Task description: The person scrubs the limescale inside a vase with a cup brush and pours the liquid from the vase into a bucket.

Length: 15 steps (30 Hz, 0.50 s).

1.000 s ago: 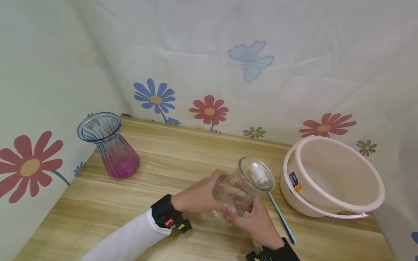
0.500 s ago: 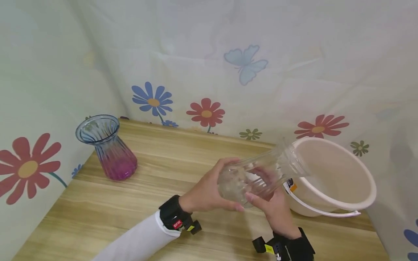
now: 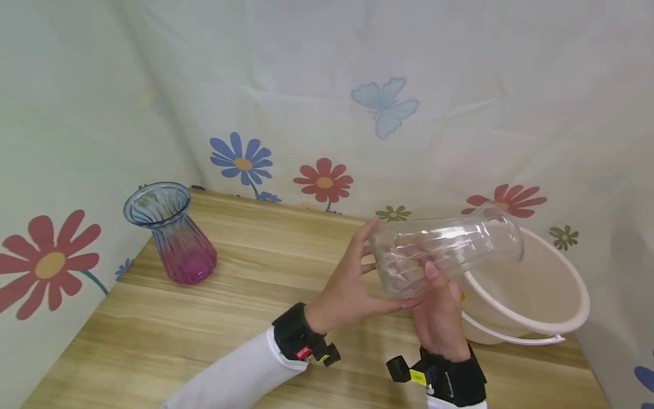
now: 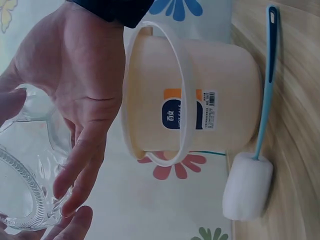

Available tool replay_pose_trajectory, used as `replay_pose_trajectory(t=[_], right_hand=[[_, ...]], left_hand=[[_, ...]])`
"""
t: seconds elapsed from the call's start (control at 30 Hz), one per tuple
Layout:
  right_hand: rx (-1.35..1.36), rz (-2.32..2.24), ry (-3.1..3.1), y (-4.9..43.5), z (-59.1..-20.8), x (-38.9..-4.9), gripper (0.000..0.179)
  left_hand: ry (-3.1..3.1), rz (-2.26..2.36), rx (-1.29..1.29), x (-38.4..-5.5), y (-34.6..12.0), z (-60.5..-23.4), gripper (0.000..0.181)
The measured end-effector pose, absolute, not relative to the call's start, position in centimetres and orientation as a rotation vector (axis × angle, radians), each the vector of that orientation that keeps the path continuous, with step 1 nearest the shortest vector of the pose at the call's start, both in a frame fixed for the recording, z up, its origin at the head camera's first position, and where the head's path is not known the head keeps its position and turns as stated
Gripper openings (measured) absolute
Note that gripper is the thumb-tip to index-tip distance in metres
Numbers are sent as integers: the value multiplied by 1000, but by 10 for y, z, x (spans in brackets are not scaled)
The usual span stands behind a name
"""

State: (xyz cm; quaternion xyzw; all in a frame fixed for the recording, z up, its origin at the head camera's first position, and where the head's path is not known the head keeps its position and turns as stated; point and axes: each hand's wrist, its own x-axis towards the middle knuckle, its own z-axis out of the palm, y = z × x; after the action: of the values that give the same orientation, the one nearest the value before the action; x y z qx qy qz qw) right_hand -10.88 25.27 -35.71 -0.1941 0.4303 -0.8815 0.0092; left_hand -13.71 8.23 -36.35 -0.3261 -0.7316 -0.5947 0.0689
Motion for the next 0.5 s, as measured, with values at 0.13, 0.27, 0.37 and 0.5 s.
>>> replay_pose_trajectory(t=[0.13, 0.27, 0.37, 0.5], right_hand=[[-678, -2774, 1186, 259, -355, -111, 37], [-637, -2852, 1183, 258, -352, -111, 48], [-630, -2914, 1193, 254, -349, -112, 64], [-590, -2977, 1127, 251, -348, -114, 76]], left_hand=[[-2195, -1699, -1010, -142, 90, -357, 135], [-2197, -1621, -1038, -147, 94, -348, 132], [-2198, -1611, -1060, -151, 96, -342, 131], [-2222, -1582, -1078, -156, 100, -337, 128]])
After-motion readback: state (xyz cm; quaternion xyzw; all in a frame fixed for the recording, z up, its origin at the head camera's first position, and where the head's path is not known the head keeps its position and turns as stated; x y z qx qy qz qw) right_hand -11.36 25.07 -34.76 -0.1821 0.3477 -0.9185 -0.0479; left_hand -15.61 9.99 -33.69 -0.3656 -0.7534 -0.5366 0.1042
